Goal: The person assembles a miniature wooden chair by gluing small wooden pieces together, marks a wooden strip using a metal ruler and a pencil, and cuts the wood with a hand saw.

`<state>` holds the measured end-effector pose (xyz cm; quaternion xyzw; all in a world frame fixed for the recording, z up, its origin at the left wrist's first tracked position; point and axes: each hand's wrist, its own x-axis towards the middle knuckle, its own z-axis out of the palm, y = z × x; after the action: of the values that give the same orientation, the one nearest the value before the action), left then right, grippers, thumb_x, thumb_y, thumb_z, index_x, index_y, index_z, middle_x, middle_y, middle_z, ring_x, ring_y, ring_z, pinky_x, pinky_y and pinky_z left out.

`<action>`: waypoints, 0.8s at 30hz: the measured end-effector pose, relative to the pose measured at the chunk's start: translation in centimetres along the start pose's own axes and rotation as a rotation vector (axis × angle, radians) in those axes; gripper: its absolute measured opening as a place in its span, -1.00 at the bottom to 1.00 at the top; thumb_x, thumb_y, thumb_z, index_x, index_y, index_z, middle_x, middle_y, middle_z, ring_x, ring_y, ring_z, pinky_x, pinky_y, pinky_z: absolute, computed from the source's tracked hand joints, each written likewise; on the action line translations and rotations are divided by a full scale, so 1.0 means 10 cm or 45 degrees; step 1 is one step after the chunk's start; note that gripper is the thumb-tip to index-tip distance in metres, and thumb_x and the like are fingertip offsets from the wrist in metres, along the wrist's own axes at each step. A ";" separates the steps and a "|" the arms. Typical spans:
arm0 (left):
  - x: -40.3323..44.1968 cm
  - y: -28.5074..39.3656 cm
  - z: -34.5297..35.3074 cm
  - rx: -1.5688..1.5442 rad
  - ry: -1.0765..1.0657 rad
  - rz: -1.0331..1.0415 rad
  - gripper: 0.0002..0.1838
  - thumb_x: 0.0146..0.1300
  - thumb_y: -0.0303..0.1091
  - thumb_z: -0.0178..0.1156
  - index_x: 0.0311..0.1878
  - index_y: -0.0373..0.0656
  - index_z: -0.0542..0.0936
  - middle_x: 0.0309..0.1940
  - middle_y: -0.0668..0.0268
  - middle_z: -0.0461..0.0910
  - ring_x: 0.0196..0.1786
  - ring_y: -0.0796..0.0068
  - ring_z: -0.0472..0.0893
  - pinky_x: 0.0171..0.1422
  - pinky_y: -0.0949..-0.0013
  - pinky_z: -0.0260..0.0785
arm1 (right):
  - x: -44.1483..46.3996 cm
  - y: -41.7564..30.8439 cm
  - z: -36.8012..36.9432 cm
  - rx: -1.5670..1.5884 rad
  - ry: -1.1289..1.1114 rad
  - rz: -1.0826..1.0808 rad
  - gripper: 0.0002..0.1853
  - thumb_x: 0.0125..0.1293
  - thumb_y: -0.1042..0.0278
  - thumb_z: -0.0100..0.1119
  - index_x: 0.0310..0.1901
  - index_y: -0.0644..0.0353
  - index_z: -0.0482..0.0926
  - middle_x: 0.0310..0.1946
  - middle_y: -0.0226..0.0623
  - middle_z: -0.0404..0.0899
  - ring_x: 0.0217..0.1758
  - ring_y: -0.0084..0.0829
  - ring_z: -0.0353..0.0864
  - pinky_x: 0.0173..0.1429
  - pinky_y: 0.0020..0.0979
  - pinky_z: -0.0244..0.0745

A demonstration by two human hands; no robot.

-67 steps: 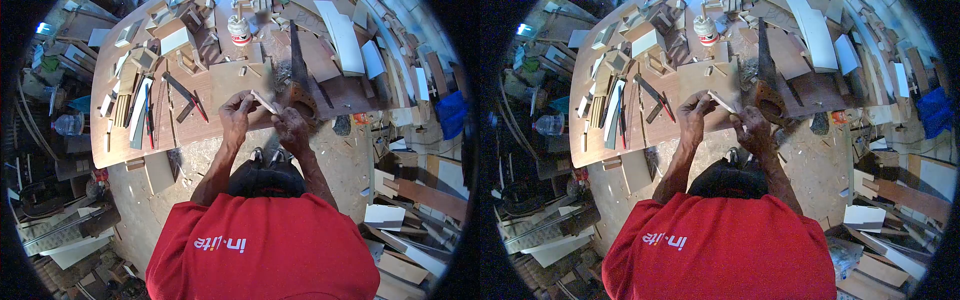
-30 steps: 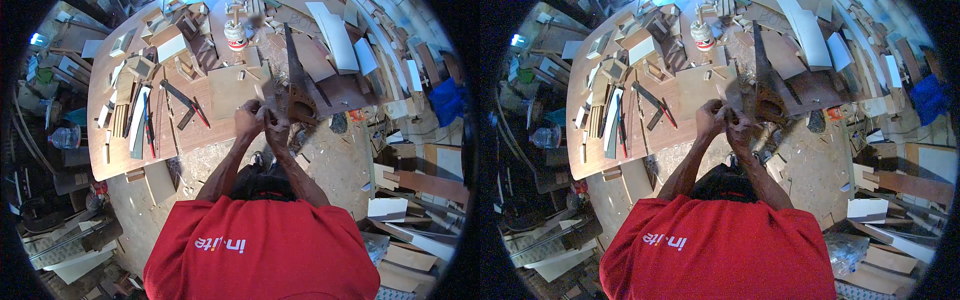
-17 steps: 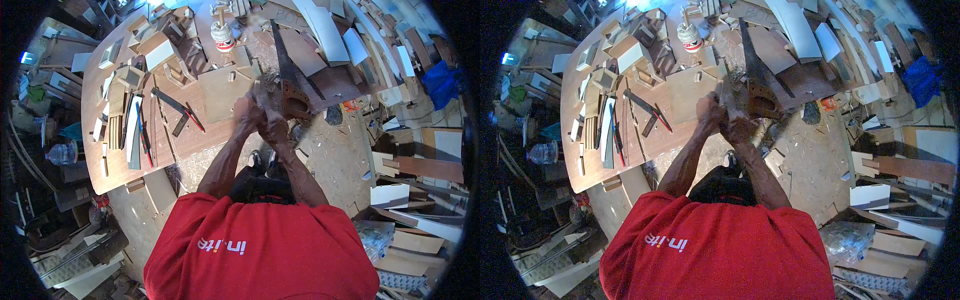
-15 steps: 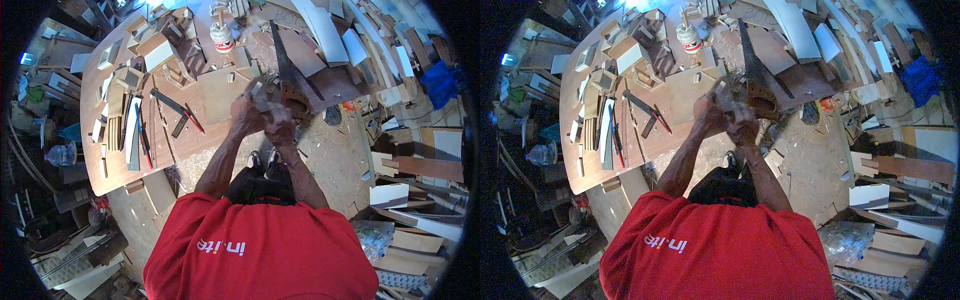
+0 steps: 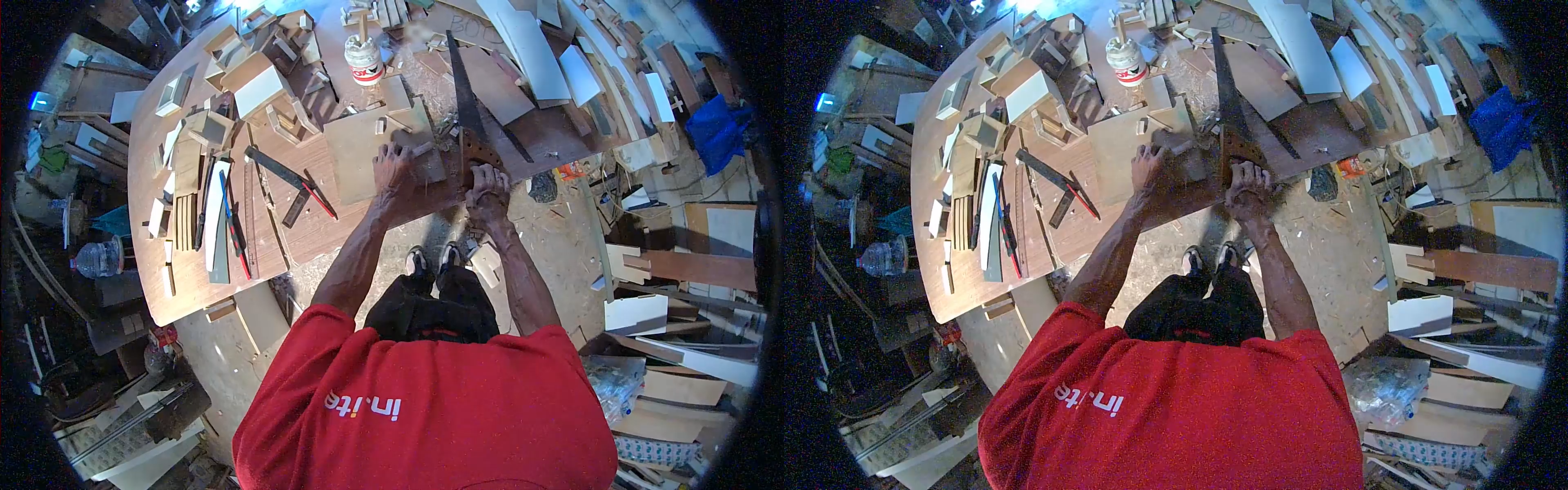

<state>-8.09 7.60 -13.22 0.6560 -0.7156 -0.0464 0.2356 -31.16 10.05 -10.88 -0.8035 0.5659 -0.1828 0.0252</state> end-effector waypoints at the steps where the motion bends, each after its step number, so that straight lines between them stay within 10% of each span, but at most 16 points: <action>1: -0.01 -0.02 0.03 0.009 0.067 0.017 -0.74 0.00 -0.35 0.21 -0.17 -0.06 0.56 -0.12 0.17 0.47 0.02 0.08 0.45 -0.10 0.00 0.35 | 0.02 -0.02 0.00 0.001 0.002 -0.002 -0.57 -0.01 0.34 0.18 -0.02 0.15 0.46 -0.07 -0.18 0.45 0.04 -0.15 0.45 0.11 -0.11 0.32; 9: 0.08 0.00 0.12 0.062 -0.079 0.038 -0.66 0.05 -0.32 0.20 -0.04 0.06 0.55 0.04 0.25 0.48 0.07 0.11 0.43 -0.09 0.07 0.37 | -0.02 -0.22 -0.07 0.436 0.477 0.606 -0.69 0.33 0.15 0.17 -0.21 0.26 0.42 -0.58 -0.16 0.46 -0.51 -0.19 0.50 -0.35 -0.21 0.44; 12: 0.11 0.07 0.21 -0.077 0.204 0.104 -0.75 -0.01 -0.32 0.21 -0.21 -0.06 0.56 -0.13 0.21 0.47 -0.02 0.11 0.44 -0.11 0.03 0.31 | -0.41 -0.38 -0.47 1.054 0.265 0.827 -0.70 0.32 0.21 0.21 -0.15 0.31 0.49 -0.16 -0.02 0.56 -0.10 -0.16 0.60 -0.02 -0.29 0.49; 16: 0.14 0.12 0.24 -0.101 0.137 0.067 -0.71 0.02 -0.30 0.21 -0.12 -0.02 0.56 -0.04 0.24 0.48 0.03 0.09 0.43 -0.04 -0.02 0.30 | -0.91 -0.62 -0.75 1.064 0.549 0.732 -0.67 0.32 0.29 0.20 0.00 0.36 0.51 -0.09 -0.06 0.60 -0.07 -0.37 0.57 0.01 -0.38 0.47; 24: 0.18 0.07 0.65 -0.025 0.291 0.057 -0.68 0.01 -0.25 0.22 -0.09 0.07 0.57 -0.06 0.22 0.45 0.06 0.04 0.40 0.04 -0.08 0.25 | -1.59 -0.75 -0.95 1.181 0.246 0.759 -0.62 0.32 0.41 0.13 0.14 0.39 0.49 -0.12 -0.16 0.64 -0.12 -0.46 0.60 -0.04 -0.42 0.50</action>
<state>-11.34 4.38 -18.17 0.6384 -0.6981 0.0269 0.3231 -32.11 28.95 -4.35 -0.4931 0.6286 -0.4704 0.3748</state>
